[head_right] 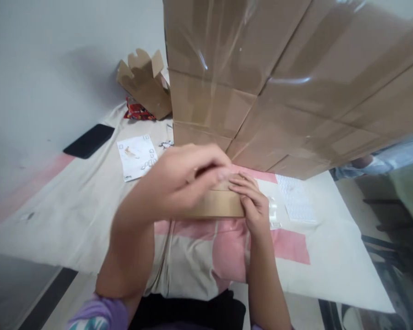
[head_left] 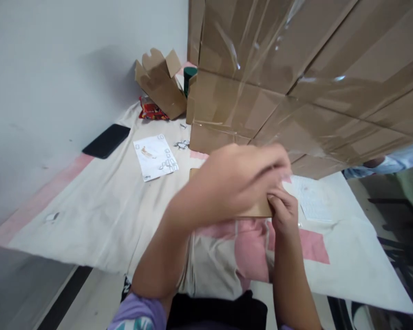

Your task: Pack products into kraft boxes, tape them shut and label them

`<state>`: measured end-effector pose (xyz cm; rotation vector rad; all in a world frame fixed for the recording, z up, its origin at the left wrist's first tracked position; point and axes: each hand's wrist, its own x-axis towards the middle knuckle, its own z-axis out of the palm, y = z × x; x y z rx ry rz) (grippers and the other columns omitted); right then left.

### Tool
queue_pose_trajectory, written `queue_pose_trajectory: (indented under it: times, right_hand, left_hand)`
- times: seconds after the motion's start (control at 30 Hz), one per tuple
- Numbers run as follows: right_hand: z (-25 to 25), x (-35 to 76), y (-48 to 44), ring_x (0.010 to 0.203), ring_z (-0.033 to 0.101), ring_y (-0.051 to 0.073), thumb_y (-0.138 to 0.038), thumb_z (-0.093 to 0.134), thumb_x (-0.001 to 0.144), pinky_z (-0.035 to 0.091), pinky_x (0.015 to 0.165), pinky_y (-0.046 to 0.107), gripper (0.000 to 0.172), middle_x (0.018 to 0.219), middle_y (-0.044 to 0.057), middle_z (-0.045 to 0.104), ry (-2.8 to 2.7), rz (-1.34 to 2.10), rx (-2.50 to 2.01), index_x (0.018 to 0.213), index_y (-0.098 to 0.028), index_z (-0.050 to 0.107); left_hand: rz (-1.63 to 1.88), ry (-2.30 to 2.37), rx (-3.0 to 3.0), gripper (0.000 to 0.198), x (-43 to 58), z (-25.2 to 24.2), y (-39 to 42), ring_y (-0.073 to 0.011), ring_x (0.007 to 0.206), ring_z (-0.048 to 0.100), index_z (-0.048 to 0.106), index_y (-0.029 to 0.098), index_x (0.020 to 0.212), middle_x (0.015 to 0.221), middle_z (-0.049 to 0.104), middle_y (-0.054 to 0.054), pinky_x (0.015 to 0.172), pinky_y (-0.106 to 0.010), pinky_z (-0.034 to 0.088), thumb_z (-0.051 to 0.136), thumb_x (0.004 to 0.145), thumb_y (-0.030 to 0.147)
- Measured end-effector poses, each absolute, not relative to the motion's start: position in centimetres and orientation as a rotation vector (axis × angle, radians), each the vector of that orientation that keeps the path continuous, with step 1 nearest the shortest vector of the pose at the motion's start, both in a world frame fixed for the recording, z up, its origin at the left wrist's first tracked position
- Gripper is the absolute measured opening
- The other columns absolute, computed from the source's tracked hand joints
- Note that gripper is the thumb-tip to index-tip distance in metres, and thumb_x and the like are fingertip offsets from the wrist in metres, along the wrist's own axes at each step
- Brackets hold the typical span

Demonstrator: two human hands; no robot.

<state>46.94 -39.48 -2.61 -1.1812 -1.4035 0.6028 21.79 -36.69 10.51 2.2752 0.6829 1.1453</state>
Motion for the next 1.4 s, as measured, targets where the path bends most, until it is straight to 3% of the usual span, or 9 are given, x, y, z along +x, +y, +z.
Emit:
queue_pose_trajectory:
  times: [0.13,0.3,0.47,0.73,1.0,1.2,1.3,1.4]
  right_hand:
    - [-3.1,46.1,-40.2,0.147,0.046,0.037,-0.040,0.055,0.090,0.022,0.127,0.067,0.033,0.126,0.003,0.076,-1.544,0.547,-1.062,0.103,-0.029,0.083]
    - [-3.6,46.5,-39.7,0.153,0.037,0.037,-0.047,0.056,0.093,0.020,0.126,0.069,0.033,0.134,0.000,0.072,-1.633,0.471,-1.015,0.109,-0.032,0.082]
    - [-3.5,47.1,-39.5,0.151,0.041,0.038,-0.051,0.063,0.091,0.025,0.124,0.071,0.034,0.142,0.001,0.067,-1.749,0.395,-1.068,0.117,-0.034,0.079]
    - [-3.6,46.4,-39.6,0.147,0.046,0.034,-0.044,0.059,0.095,0.025,0.126,0.066,0.028,0.139,-0.002,0.069,-1.707,0.423,-1.041,0.112,-0.037,0.081]
    - [-4.1,46.1,-39.3,0.140,0.052,0.034,-0.037,0.058,0.089,0.030,0.123,0.066,0.029,0.135,-0.003,0.071,-1.666,0.392,-1.028,0.104,-0.036,0.083]
    - [-4.6,45.9,-39.0,0.133,0.057,0.032,-0.026,0.057,0.085,0.037,0.119,0.063,0.033,0.131,-0.004,0.072,-1.681,0.271,-0.975,0.104,-0.035,0.083]
    - [-4.7,45.6,-39.1,0.136,0.055,0.033,-0.023,0.056,0.085,0.036,0.119,0.065,0.036,0.133,-0.005,0.071,-1.660,0.266,-0.965,0.107,-0.035,0.082]
    - [-4.7,45.3,-39.3,0.135,0.055,0.034,-0.025,0.055,0.087,0.036,0.119,0.066,0.035,0.134,-0.003,0.071,-1.654,0.266,-0.975,0.109,-0.034,0.082]
  left_hand:
    - [1.030,0.888,2.216,0.018,19.1,8.9,-35.0,-0.0180,0.098,0.064,0.063,0.021,0.095,0.095,0.061,0.000,0.091,-0.035,0.051,0.047,0.101,0.025]
    - [0.877,1.008,2.263,0.017,17.8,7.6,-34.0,-0.0234,0.111,0.060,0.062,0.020,0.096,0.106,0.056,-0.002,0.102,-0.047,0.048,0.048,0.096,0.030]
    - [0.671,0.903,2.297,0.017,18.2,8.3,-34.2,-0.0188,0.098,0.064,0.063,0.021,0.100,0.102,0.064,-0.001,0.095,-0.038,0.051,0.049,0.097,0.028]
    - [0.589,0.678,2.235,0.013,20.1,8.7,-34.5,-0.0166,0.101,0.066,0.062,0.021,0.103,0.108,0.070,0.000,0.090,-0.031,0.051,0.051,0.097,0.020]
    - [0.561,0.686,2.179,0.013,19.9,8.7,-34.3,-0.0179,0.104,0.066,0.063,0.020,0.105,0.109,0.070,-0.002,0.094,-0.033,0.051,0.051,0.098,0.022]
    - [0.513,0.367,2.101,0.011,19.9,9.7,-35.1,-0.0208,0.110,0.067,0.069,0.024,0.100,0.114,0.070,-0.005,0.092,-0.035,0.056,0.063,0.097,0.032]
    - [0.669,0.454,2.112,0.012,20.0,9.5,-35.2,-0.0234,0.116,0.066,0.070,0.025,0.091,0.119,0.068,-0.006,0.094,-0.037,0.056,0.068,0.094,0.036]
    - [0.843,0.588,2.079,0.011,20.0,8.9,-34.9,-0.0214,0.109,0.067,0.068,0.024,0.090,0.112,0.070,-0.005,0.094,-0.035,0.056,0.070,0.093,0.034]
